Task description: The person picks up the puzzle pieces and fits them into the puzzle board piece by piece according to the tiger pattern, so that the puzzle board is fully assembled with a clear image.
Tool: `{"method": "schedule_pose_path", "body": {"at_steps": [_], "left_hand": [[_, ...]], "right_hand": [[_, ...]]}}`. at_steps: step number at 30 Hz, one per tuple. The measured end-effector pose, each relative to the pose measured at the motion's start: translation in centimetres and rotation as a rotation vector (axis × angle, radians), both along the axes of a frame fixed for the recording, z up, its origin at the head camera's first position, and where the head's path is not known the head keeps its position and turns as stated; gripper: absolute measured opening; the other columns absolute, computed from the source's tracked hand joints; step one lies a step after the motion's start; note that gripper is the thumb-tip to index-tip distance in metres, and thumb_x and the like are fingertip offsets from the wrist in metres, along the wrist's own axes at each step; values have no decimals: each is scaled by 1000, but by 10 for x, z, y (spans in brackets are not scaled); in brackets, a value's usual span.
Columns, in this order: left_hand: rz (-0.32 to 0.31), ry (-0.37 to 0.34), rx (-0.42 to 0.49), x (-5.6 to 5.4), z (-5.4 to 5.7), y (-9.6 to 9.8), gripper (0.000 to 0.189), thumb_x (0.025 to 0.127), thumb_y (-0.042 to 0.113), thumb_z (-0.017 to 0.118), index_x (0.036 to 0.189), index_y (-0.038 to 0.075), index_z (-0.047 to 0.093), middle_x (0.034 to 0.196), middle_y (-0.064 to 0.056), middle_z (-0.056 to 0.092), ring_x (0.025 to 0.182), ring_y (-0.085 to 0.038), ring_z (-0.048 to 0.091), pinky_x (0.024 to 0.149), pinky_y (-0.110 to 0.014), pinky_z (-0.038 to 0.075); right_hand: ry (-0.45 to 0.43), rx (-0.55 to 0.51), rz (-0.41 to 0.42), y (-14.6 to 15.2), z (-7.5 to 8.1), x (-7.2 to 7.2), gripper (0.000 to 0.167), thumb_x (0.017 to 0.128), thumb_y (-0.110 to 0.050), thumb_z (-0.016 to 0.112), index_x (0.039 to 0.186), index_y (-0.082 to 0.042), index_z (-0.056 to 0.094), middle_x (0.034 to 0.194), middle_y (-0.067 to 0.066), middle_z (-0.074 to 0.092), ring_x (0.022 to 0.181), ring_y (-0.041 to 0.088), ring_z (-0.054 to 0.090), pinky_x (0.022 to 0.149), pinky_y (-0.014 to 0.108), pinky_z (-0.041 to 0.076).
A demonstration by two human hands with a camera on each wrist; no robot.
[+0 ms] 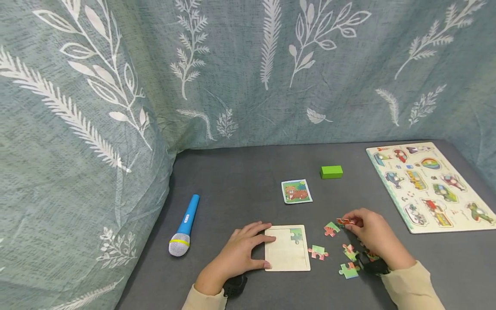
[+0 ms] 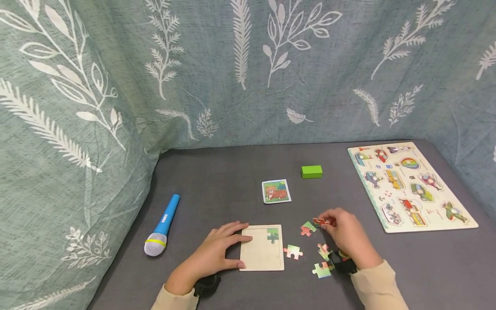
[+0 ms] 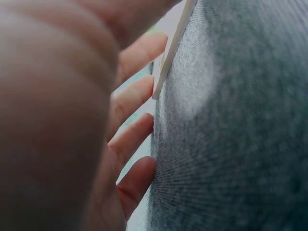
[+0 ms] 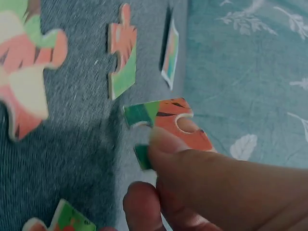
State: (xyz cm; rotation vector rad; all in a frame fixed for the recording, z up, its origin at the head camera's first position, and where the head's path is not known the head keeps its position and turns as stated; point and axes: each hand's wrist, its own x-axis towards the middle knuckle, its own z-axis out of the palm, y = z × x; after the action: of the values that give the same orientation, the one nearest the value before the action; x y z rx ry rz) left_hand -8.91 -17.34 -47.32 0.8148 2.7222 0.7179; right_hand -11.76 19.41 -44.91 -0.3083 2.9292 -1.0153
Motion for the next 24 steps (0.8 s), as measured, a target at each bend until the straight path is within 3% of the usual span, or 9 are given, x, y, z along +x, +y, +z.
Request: {"method": "schedule_pose_path", "body": {"at_steps": [8, 14, 18, 21, 24], "left_hand": [[1, -2, -5, -2, 1, 1, 66, 83, 40, 90, 142, 24, 67, 163, 3, 43, 153, -25, 34, 112, -54, 36], [5, -10, 4, 0, -1, 0, 65, 83, 39, 90, 142, 24, 68, 163, 3, 44, 152, -25, 34, 111, -55, 36], [8, -13, 6, 1, -2, 0, 65, 83, 39, 90, 142, 24, 67, 163, 3, 44, 152, -25, 34, 112, -55, 35], [8, -11, 5, 0, -1, 0, 65, 83, 39, 90, 142, 25, 67, 163, 4, 43, 152, -25, 34, 112, -55, 35], [8, -16, 8, -1, 0, 0, 65, 83, 38, 90, 142, 25, 67, 163, 4, 43, 153, -25, 34, 112, -55, 35]], "right_hand": [[48, -19, -30, -6, 8, 1, 7, 97, 0, 72, 101, -4, 76, 91, 6, 73, 76, 18, 65, 66, 38, 51], [116, -36, 36, -21, 10, 3, 37, 96, 12, 66, 128, -4, 74, 89, 3, 61, 71, 15, 61, 59, 29, 49], [73, -15, 41, -34, 9, 3, 49, 97, 10, 67, 143, -3, 62, 95, 8, 62, 66, 13, 53, 54, 29, 42], [27, -27, 10, -42, 8, 4, 47, 94, 7, 72, 138, -1, 58, 101, 10, 68, 69, 15, 60, 58, 33, 47], [-14, -74, -9, -49, 7, 5, 32, 92, 5, 76, 122, -1, 66, 90, 3, 71, 72, 15, 67, 61, 33, 51]]}}
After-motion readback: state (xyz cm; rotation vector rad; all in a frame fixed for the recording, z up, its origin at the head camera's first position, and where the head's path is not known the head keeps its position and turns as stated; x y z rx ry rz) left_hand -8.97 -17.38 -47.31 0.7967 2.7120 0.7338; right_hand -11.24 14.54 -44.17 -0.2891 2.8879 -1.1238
